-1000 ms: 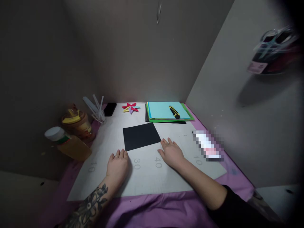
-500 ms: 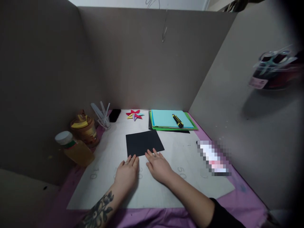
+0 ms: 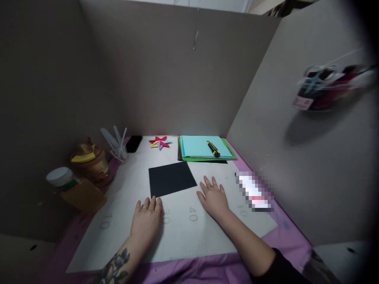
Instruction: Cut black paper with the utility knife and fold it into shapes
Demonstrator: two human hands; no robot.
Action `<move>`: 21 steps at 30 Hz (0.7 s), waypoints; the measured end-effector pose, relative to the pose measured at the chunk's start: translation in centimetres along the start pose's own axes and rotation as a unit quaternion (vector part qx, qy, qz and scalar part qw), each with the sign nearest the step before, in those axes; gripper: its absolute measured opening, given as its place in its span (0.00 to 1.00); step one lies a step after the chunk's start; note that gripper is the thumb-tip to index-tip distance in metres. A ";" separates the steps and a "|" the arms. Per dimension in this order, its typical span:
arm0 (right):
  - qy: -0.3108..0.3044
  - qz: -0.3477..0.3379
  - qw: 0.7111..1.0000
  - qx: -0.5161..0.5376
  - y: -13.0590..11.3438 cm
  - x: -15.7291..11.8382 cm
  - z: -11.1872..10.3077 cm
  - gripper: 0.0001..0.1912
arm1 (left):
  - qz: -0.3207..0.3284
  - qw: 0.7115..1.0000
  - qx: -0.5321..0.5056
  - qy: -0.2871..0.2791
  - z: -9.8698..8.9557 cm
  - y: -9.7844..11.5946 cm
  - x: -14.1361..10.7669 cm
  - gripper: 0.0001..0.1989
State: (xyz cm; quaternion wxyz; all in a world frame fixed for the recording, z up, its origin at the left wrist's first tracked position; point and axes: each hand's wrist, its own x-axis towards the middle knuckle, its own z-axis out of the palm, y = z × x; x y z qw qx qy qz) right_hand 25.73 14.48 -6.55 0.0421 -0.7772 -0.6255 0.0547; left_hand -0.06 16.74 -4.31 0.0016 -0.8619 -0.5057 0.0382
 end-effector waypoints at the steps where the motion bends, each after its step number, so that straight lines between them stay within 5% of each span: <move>1: 0.015 0.010 1.000 0.005 1.0 -0.3 -0.4 0.28 | 0.009 1.000 -0.004 -0.008 -0.3 -0.6 0.1 0.22; 3: 0.060 0.054 0.997 0.017 3.9 -1.4 -1.1 0.33 | 0.025 0.999 -0.025 -0.038 -1.0 -2.1 0.4 0.21; 6: 0.155 0.207 0.966 0.018 9.4 -4.5 -1.8 0.46 | 0.002 0.998 -0.030 -0.049 -2.3 -4.2 1.4 0.23; 9: 0.133 0.303 0.943 0.033 14.1 -7.3 -1.2 0.53 | -0.005 1.000 -0.002 -0.002 -3.4 -4.2 2.8 0.25; 11: 0.135 0.293 0.945 0.059 15.9 -7.9 -0.3 0.52 | 0.028 1.000 -0.004 0.003 -3.8 -3.0 3.9 0.26; 16: 0.187 0.268 0.942 0.071 17.8 -6.5 1.2 0.46 | 0.095 0.994 -0.023 -0.053 -3.2 0.3 7.0 0.32; 21: 0.160 0.252 0.954 0.021 16.7 -4.3 -1.0 0.39 | 0.085 0.990 -0.085 -0.076 -1.3 0.4 9.2 0.36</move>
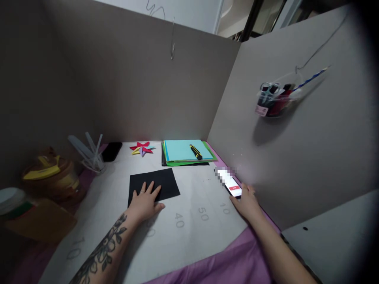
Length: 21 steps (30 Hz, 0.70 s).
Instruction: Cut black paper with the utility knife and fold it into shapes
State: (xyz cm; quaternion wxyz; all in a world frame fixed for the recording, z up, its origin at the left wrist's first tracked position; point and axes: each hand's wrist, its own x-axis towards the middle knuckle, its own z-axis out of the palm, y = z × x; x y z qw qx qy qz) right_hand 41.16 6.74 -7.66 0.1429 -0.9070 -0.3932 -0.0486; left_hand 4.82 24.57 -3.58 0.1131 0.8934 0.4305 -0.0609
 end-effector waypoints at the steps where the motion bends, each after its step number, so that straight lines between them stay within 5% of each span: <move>1: -0.003 -0.025 1.000 -0.009 -1.3 0.7 -0.5 0.37 | 0.000 1.000 -0.010 0.006 0.2 -0.3 0.2 0.36; 4: -0.033 -0.103 0.992 0.066 -6.9 4.6 -1.7 0.30 | -0.009 0.999 -0.025 0.039 0.7 -0.7 0.6 0.30; 10: -0.128 -0.013 0.981 0.143 -17.0 16.0 1.0 0.24 | -0.020 0.998 -0.042 0.050 0.8 -0.9 0.1 0.27; 16: -0.260 0.051 0.933 0.243 -19.6 21.7 4.6 0.16 | -0.043 0.996 -0.063 0.046 1.8 -0.9 -0.1 0.28; 21: -0.316 0.042 0.832 0.454 -19.1 20.6 4.2 0.07 | -0.034 0.993 -0.092 0.068 2.6 -0.9 -0.3 0.28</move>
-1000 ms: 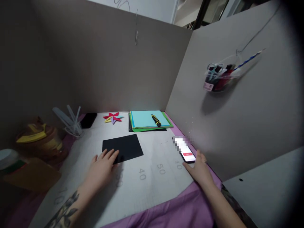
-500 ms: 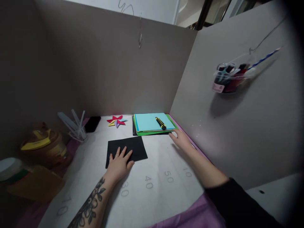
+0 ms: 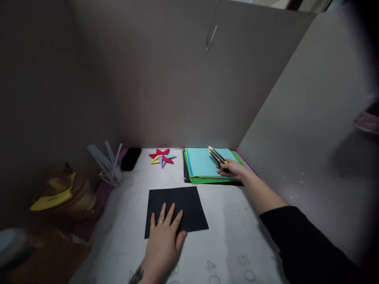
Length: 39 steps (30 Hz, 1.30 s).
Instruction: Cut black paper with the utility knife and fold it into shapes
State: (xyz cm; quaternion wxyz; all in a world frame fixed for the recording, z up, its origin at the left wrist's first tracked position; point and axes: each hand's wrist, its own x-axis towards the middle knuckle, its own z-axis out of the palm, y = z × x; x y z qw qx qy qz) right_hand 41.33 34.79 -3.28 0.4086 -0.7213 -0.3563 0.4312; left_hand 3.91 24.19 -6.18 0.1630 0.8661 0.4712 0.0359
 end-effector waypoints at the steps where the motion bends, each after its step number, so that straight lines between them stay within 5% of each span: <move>1: -0.014 -0.015 0.999 0.047 0.2 -0.9 0.1 0.08 | 0.002 1.000 -0.005 0.003 0.0 0.1 -0.1 0.27; 7: -0.075 -0.055 0.965 0.246 3.2 -9.8 2.5 0.09 | 0.013 0.999 -0.013 0.048 0.0 0.6 -0.6 0.26; 14: -0.066 -0.031 0.948 0.310 7.4 -17.9 6.8 0.20 | 0.031 0.997 -0.028 0.068 -0.1 0.5 -0.7 0.24; 19: -0.049 0.011 0.938 0.343 7.1 -16.0 7.5 0.26 | 0.053 0.993 -0.058 0.088 -0.4 1.0 -0.9 0.20; 25: -0.081 -0.031 0.894 0.440 6.5 -12.6 7.8 0.27 | 0.107 0.977 -0.125 0.133 0.2 1.0 -1.2 0.16; 28: -0.147 -0.027 0.862 0.485 7.5 -13.4 7.4 0.24 | 0.129 0.971 -0.145 0.141 0.3 0.8 -1.4 0.14; 34: -0.247 -0.030 0.868 0.430 7.2 -16.1 8.0 0.23 | 0.136 0.967 -0.158 0.147 0.1 1.3 -1.6 0.12; 39: -0.226 -0.041 0.894 0.385 6.5 -16.3 9.2 0.18 | 0.144 0.961 -0.167 0.168 -0.4 1.8 -1.6 0.12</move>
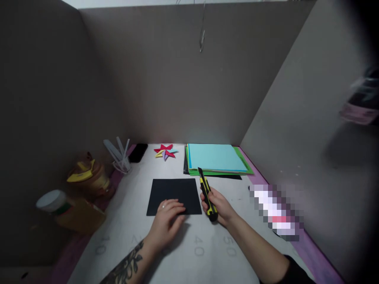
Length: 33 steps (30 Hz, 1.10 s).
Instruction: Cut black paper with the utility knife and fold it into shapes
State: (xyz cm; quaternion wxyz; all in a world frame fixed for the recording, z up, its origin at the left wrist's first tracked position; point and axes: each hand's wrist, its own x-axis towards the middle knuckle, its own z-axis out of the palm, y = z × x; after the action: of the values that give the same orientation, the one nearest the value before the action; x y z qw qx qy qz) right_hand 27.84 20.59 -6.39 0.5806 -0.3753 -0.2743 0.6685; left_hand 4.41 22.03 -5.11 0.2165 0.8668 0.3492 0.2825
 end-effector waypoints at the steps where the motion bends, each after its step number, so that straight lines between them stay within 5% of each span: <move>1: 0.008 -0.009 1.000 -0.019 0.0 0.1 0.0 0.19 | -0.007 1.000 0.003 0.004 -0.1 0.0 0.1 0.12; 12: 0.041 -0.039 0.991 -0.118 -0.6 -0.8 0.0 0.23 | -0.108 0.980 0.169 0.013 -1.7 -1.4 1.2 0.20; 20: 0.067 -0.006 0.993 -0.101 -1.0 -0.2 -1.1 0.16 | -0.107 0.962 0.201 -0.150 -1.1 -2.8 1.2 0.31; 24: 0.057 0.004 0.994 -0.090 -0.7 0.0 -1.6 0.16 | -0.132 0.957 0.233 -0.113 -1.2 -2.0 0.9 0.32; 29: 0.066 0.022 0.996 -0.064 -0.6 0.0 -1.6 0.16 | -0.144 0.955 0.232 -0.112 -3.5 -0.8 -1.2 0.28; 33: 0.098 0.022 0.995 -0.014 -0.6 0.8 -1.1 0.13 | -0.187 0.948 0.241 -0.094 -4.3 -1.8 -2.9 0.26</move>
State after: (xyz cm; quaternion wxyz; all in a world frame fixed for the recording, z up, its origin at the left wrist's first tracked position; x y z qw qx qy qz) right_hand 29.09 21.38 -6.67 0.5843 -0.4532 -0.2169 0.6373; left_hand -0.91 21.86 -3.93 0.0816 0.8349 0.5408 0.0619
